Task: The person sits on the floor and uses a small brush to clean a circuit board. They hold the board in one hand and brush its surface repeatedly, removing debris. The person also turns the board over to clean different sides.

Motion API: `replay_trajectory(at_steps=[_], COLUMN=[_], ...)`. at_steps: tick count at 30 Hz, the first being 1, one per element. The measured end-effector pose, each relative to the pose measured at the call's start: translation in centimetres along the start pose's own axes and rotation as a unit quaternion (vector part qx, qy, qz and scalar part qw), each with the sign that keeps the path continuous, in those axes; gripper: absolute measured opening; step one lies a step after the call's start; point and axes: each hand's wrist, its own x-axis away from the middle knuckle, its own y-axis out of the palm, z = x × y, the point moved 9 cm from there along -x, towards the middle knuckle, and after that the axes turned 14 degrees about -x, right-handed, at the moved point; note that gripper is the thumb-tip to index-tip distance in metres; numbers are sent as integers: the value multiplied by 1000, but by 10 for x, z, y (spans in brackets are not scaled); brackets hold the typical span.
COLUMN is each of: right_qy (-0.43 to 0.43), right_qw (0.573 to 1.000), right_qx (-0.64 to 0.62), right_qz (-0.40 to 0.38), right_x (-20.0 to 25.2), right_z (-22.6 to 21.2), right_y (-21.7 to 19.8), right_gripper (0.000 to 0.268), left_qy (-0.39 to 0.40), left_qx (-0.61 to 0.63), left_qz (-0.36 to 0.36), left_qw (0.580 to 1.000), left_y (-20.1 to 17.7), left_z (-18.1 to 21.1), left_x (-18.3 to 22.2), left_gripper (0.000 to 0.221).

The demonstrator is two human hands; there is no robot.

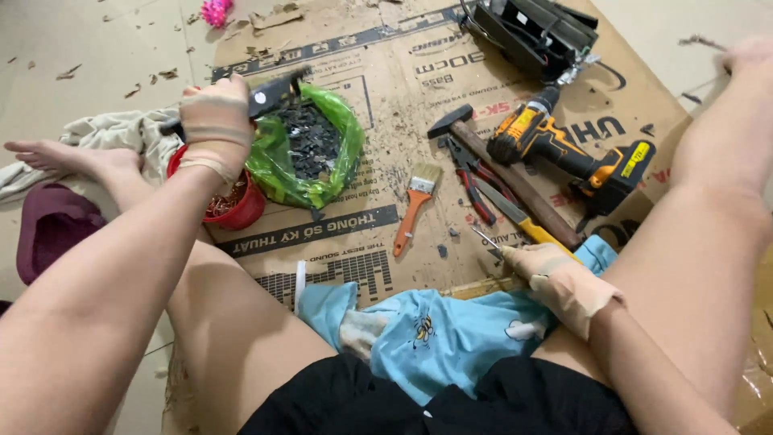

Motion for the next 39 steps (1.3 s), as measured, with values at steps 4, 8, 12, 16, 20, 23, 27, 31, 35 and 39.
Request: replay_trajectory(at_steps=[4, 8, 12, 16, 20, 23, 27, 31, 35, 39], right_qy=[84, -96, 121, 96, 69, -16, -47, -47, -265, -559], right_qw=[971, 984, 961, 969, 991, 991, 939, 849, 753, 611], right_qx=[-217, 146, -225, -201, -73, 1, 252, 435, 511, 551], right_qz=[49, -30, 106, 104, 88, 133, 229, 295, 319, 100], right_x=[-38, -64, 4, 3, -30, -36, 12, -55, 11, 24], right_z=[38, 25, 18, 9, 33, 16, -42, -55, -142, -187], right_y=[-2, -1, 6, 2, 0, -26, -73, -97, -29, 108], right_gripper=[35, 30, 65, 71, 60, 48, 49, 52, 41, 12], left_qy=[52, 16, -34, 104, -35, -37, -81, -263, -555, -582], left_qx=[71, 85, 177, 122, 169, 204, 271, 356, 691, 714], left_qz=[-19, -13, -156, -134, -204, -227, -276, -340, -280, -328], left_qw=[996, 996, 971, 978, 964, 952, 919, 830, 369, 211], left_y=[59, 50, 51, 40, 49, 36, 22, -25, -5, -12], left_z=[32, 22, 13, 38, 29, 29, 21, -15, 31, 81], left_x=[-6, 1, 6, 3, 27, 24, 21, 65, 140, 202], left_gripper=[32, 43, 48, 58, 45, 43, 45, 40, 35, 49])
